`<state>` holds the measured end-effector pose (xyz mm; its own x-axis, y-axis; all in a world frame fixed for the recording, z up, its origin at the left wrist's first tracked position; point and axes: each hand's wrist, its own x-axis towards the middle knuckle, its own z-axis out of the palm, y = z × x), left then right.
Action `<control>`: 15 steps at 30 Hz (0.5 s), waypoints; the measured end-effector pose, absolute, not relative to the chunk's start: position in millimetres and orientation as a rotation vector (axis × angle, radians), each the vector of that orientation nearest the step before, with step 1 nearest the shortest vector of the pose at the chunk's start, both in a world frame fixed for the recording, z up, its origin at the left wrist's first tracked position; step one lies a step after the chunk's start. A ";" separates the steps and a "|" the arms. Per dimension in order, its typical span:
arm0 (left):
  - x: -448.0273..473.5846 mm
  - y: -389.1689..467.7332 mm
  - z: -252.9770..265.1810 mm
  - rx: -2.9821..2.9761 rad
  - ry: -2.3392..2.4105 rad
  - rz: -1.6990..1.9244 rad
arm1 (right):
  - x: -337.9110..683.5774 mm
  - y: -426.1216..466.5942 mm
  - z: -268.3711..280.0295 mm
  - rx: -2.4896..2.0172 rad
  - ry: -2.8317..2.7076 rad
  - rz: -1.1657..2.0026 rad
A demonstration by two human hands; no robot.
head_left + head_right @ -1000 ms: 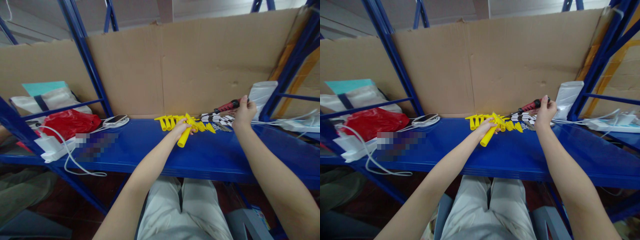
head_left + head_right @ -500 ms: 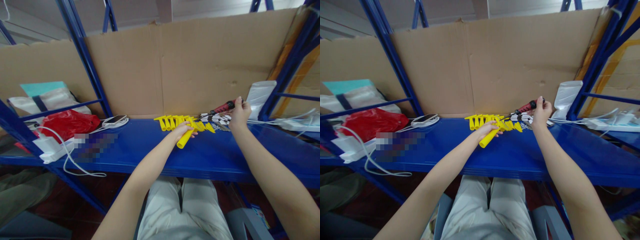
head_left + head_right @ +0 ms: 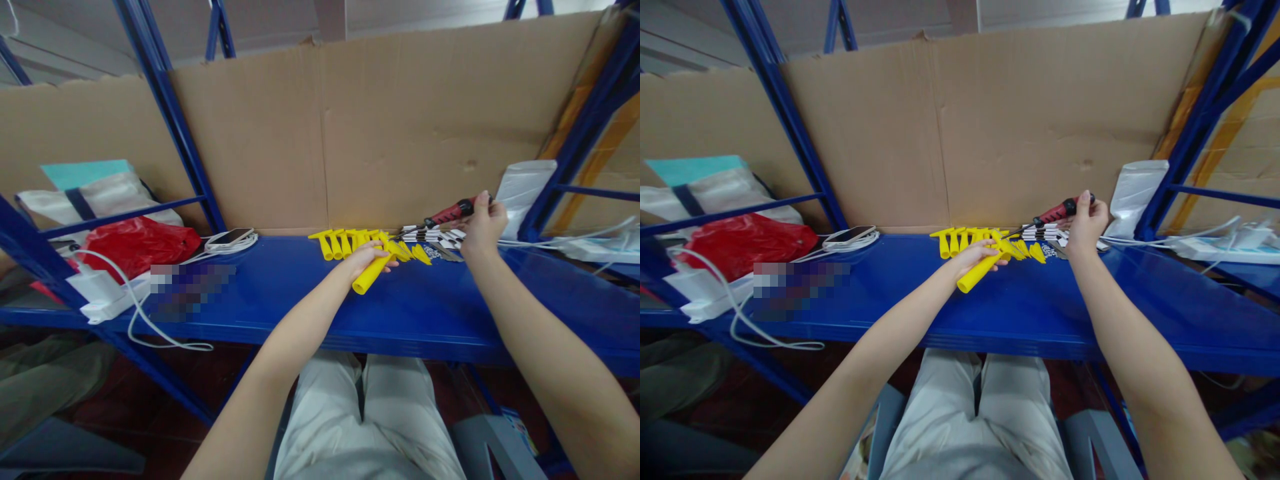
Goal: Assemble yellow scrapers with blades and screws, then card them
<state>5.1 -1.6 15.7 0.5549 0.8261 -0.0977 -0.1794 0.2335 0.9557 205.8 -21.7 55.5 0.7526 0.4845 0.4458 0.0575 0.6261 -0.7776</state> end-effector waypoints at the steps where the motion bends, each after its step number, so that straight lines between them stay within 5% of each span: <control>1: 5.2 -0.8 15.2 1.130 0.700 0.773 | 205.5 -21.9 55.6 -0.879 -0.691 0.273; 15: 7.8 -5.7 21.5 1.091 0.827 1.019 | 202.0 -33.7 56.1 -0.794 -1.047 0.150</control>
<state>7.8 -5.7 21.5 0.3282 0.9434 -0.0467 -0.2401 0.1312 0.9619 202.0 -33.7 56.1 0.5178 0.4684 0.7159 0.2485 0.7184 -0.6498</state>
